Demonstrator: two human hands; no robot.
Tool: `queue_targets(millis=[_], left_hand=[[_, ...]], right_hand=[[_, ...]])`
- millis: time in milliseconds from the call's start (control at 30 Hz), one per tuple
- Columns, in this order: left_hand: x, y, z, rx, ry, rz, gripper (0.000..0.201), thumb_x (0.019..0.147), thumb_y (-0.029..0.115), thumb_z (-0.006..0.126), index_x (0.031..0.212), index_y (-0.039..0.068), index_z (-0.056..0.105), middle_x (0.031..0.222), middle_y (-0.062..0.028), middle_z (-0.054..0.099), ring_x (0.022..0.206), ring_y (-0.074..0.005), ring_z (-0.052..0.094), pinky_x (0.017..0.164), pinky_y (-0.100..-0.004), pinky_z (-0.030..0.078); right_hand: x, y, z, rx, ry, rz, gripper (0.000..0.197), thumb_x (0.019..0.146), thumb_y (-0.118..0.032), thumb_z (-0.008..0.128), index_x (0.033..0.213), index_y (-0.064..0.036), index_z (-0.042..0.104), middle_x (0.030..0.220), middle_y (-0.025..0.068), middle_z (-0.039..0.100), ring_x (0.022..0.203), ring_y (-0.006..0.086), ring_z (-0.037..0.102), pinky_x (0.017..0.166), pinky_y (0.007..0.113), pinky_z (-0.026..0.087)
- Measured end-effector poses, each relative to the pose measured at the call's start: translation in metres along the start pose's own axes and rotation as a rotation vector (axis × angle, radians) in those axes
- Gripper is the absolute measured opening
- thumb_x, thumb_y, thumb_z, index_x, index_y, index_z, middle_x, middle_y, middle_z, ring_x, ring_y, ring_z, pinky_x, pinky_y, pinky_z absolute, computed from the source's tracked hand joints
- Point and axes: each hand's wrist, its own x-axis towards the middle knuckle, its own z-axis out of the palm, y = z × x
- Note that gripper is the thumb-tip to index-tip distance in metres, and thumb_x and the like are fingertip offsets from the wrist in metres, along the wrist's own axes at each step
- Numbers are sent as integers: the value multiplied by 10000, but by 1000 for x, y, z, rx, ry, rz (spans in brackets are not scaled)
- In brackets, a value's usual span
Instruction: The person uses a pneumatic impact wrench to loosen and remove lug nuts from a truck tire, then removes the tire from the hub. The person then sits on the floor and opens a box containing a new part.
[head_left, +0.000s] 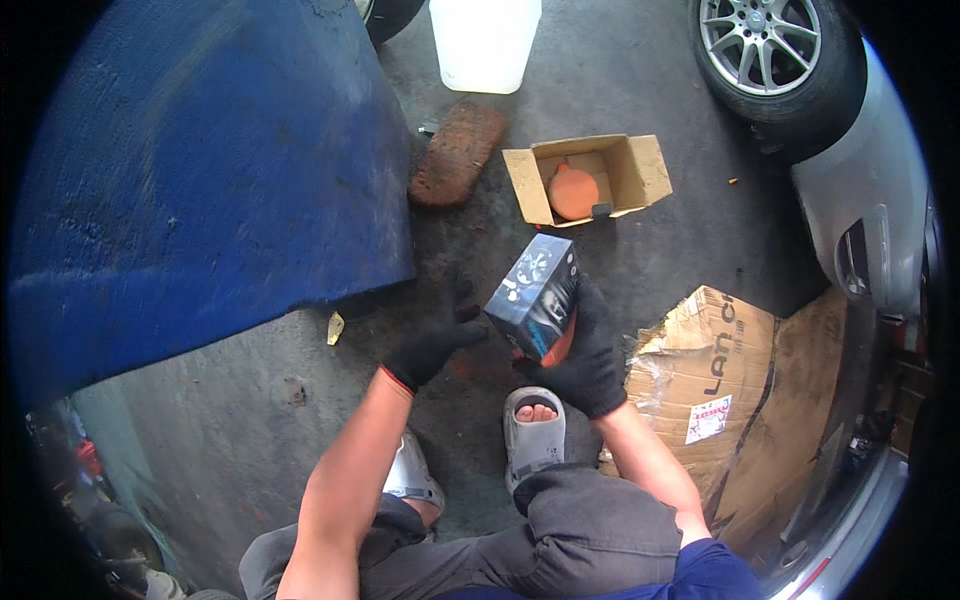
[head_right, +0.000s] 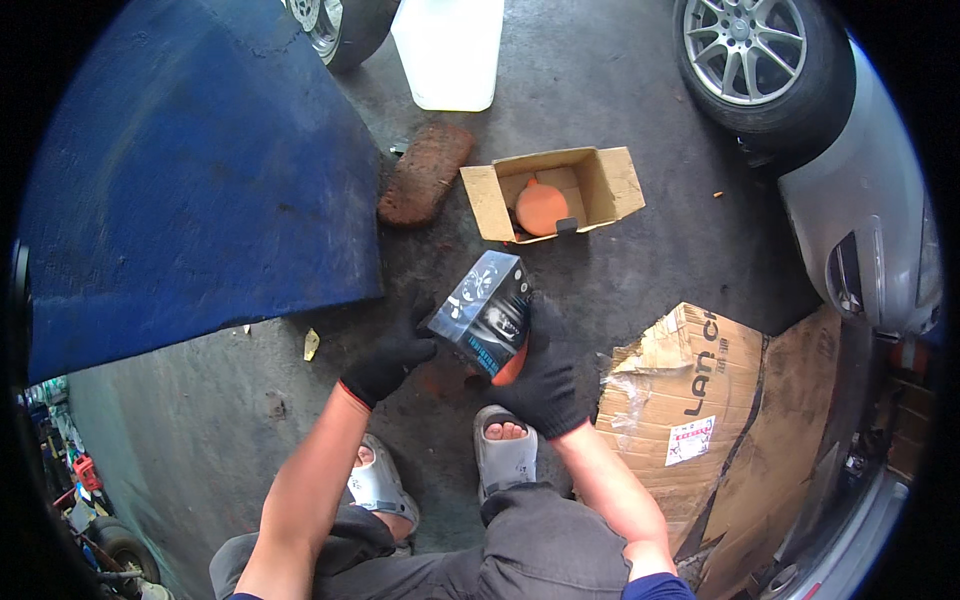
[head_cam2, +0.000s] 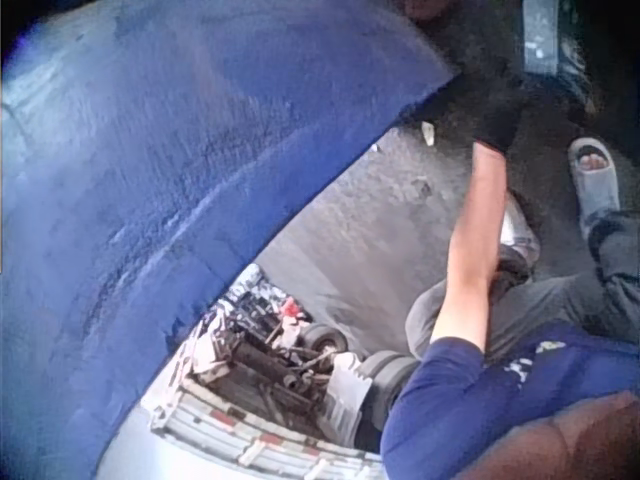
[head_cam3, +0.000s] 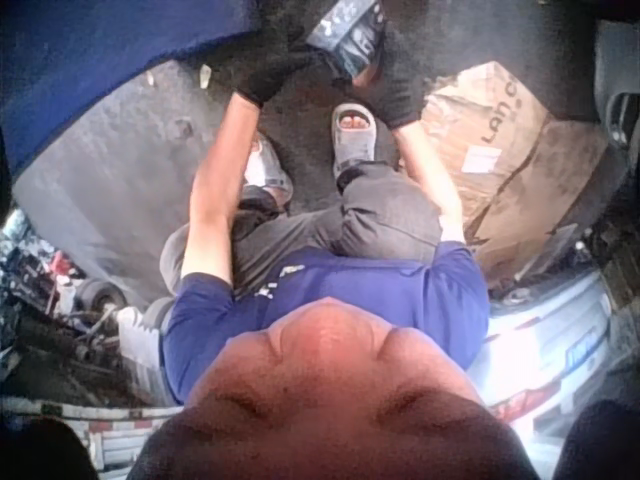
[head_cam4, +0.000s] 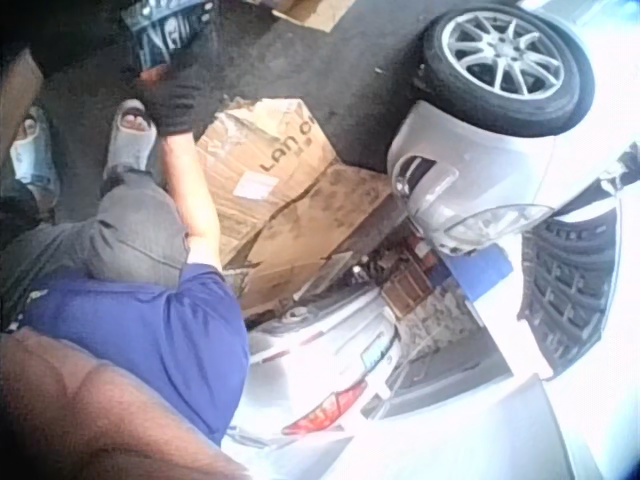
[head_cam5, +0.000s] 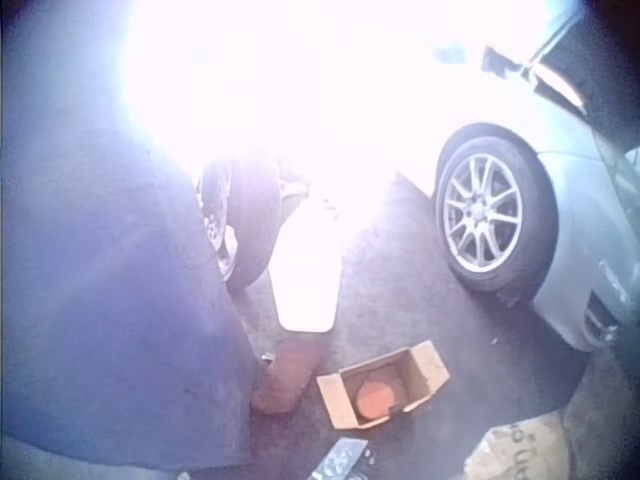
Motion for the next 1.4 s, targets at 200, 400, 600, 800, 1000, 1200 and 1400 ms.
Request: queue_targets(millis=[200,400,600,800,1000,1200,1400], left_hand=[[-15,-14,-12,98,109,-6,1052,937,172,777,1786,160,157,1789,-169,280,1556,-356,416,1216,-465,449],[-14,-9,-7,198,-16,13,982,905,220,831,1736,86,324,1726,-185,410,1549,-374,439,1236,-472,434],[-6,5,12,243,-29,85,1181,820,312,934,1750,50,253,1762,-212,353,1597,-385,385,1286,-471,366],[-11,5,6,300,19,113,1225,811,236,903,1781,105,166,1814,-182,250,1642,-382,297,1286,-489,349],[-17,15,-2,214,68,97,910,856,133,774,1684,99,397,1682,-118,448,1558,-289,415,1265,-459,365],[-9,30,22,411,66,419,547,830,40,699,1376,53,662,1377,-73,670,1360,-191,598,1197,-391,443],[-5,40,44,550,110,630,445,766,29,695,1211,25,713,1240,-113,711,1230,-237,669,1112,-377,505]], right_hand=[[-22,30,15,-259,-78,120,980,719,-353,970,1507,15,517,1347,269,643,1239,438,652,1069,496,523],[-50,48,22,943,-256,477,1125,865,-256,867,1740,-7,206,1656,217,479,1502,310,502,1246,430,410],[-38,31,18,1141,-352,598,1165,801,-315,896,1729,-16,258,1604,160,522,1477,284,511,1247,431,403],[-16,24,16,-16,-205,216,1204,733,-367,963,1680,24,331,1574,218,538,1463,331,531,1230,452,419],[-10,27,19,489,-274,342,1275,745,-314,950,1745,-8,222,1690,174,450,1531,286,471,1274,423,362],[-23,32,11,998,-346,495,1264,767,-337,940,1751,-31,209,1700,183,426,1566,297,422,1283,434,363],[-28,38,8,1131,-462,616,1198,809,-400,909,1744,-52,246,1612,117,510,1453,222,525,1212,395,446]])
